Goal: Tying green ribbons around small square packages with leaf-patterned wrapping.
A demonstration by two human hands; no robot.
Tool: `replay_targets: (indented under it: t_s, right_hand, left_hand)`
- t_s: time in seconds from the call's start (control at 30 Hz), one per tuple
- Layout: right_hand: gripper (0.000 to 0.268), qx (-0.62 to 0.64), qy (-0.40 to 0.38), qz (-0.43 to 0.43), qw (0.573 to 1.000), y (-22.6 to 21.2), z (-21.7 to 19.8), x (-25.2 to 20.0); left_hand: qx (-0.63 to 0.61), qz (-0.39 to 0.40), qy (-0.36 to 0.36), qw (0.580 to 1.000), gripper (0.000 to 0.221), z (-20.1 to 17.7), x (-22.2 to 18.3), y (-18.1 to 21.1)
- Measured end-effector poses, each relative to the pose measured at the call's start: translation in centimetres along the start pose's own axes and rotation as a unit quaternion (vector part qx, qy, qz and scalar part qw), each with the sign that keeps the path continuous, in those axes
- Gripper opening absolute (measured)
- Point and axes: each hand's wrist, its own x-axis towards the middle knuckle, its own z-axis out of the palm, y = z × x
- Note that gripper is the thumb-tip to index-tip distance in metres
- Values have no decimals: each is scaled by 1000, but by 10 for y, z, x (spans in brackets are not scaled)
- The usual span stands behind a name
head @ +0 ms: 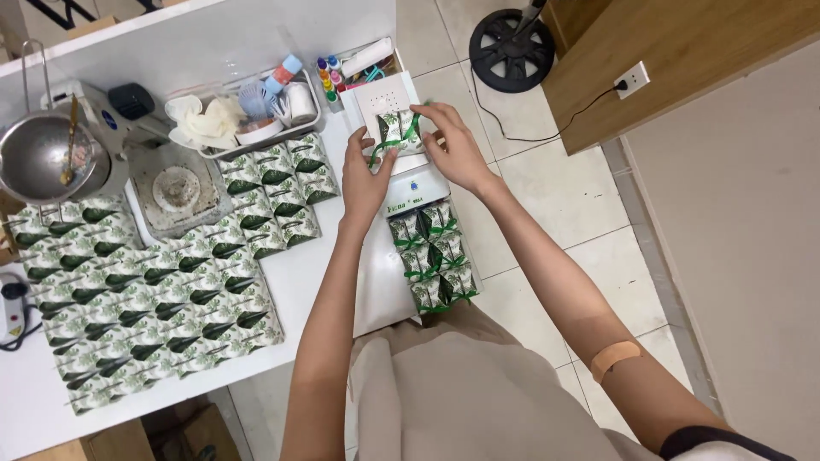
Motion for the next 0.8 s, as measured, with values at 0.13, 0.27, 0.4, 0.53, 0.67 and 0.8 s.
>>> replay_targets:
  t_s: [0.13, 0.27, 0.4, 0.53, 0.67, 0.8]
  right_hand:
    - [47, 28, -32, -14, 999, -3, -2, 3]
    - [33, -105, 48, -92, 989, -4, 5, 0]
    - [27, -172, 76, -128, 974, -13, 4, -1]
    - [26, -192, 55, -84, 976, 3, 4, -1]
    - [39, -96, 6, 74, 993, 14, 7, -4]
    - [48, 63, -32, 149, 986, 39, 12, -5]
  left_hand:
    - [-5, -26, 4, 1000, 58, -2, 1, 11]
    - [21, -22, -4, 1000, 33, -7, 4, 7]
    - [38, -31, -27, 998, 31, -11, 12, 3]
    - [-45, -97, -84, 991, 33, 0, 21, -14]
    - [-87, -90, -88, 988, 27, -1, 17, -17]
    - [-112, -80, -104, 985, 28, 2, 23, -26]
